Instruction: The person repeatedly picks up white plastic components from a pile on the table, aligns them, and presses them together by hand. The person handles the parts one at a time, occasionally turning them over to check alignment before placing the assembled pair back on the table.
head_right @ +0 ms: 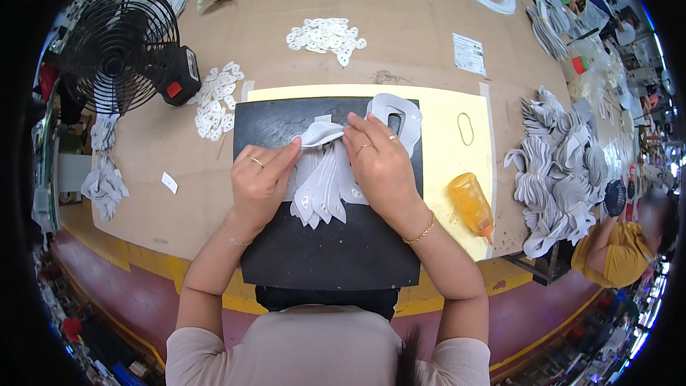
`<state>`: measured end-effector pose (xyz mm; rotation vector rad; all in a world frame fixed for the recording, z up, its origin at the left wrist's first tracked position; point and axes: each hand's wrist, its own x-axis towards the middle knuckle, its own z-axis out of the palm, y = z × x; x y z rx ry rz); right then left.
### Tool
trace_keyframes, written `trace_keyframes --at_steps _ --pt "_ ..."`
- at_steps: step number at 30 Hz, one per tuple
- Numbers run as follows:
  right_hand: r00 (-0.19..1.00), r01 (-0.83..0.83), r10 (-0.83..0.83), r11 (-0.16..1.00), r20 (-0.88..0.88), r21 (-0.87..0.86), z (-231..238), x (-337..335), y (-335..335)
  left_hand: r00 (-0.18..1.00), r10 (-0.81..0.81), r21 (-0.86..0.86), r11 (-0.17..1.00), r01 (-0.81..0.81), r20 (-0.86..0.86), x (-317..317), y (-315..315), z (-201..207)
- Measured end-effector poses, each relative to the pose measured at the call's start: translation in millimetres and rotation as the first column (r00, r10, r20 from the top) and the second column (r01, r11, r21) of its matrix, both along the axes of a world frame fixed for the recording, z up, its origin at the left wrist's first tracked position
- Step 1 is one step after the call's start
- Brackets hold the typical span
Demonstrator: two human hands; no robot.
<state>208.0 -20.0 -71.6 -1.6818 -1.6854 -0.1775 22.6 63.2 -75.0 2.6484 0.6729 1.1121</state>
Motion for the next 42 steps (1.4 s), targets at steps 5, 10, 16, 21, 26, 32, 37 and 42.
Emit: trace_keyframes --at_steps 5,10,16,21,26,32,37,42 --pt "0.995 -0.005 -0.003 0.997 0.101 0.076 22.3 6.5 6.9 0.994 0.070 -0.413 0.910 -0.027 0.089 1.8 10.4 18.9" --pt "0.852 -0.143 -0.017 0.954 -0.523 -0.265 33.1 5.0 9.9 0.997 0.065 -0.855 0.518 -0.008 0.030 -4.8 7.9 26.3" --pt "0.684 -0.282 0.056 0.940 -0.727 -0.193 23.2 3.1 14.0 1.000 -0.026 -0.799 0.600 0.029 0.017 -11.1 -12.4 13.9" --pt "0.540 -0.310 -0.119 0.893 -0.833 -0.328 26.1 1.3 15.3 0.971 0.133 -0.969 0.170 0.177 0.200 -15.9 -1.3 13.6" --pt "0.513 -0.404 -0.096 0.850 -0.853 -0.339 18.6 1.5 13.3 0.971 0.134 -0.973 -0.089 0.212 0.199 -20.9 11.9 18.0" --pt "0.596 -0.448 0.005 0.832 -0.803 -0.327 22.7 0.9 3.4 0.970 0.143 -0.972 -0.100 0.210 0.195 -23.4 7.7 21.1" --pt "0.591 -0.463 -0.061 0.791 -0.804 -0.400 25.9 2.5 -3.0 0.963 0.146 -0.963 -0.111 0.245 0.228 -22.5 5.4 25.0" --pt "0.778 -0.240 0.003 0.926 -0.628 -0.293 29.2 -5.4 -6.3 0.938 0.145 -0.942 -0.067 0.328 0.316 -22.7 -1.9 33.6"
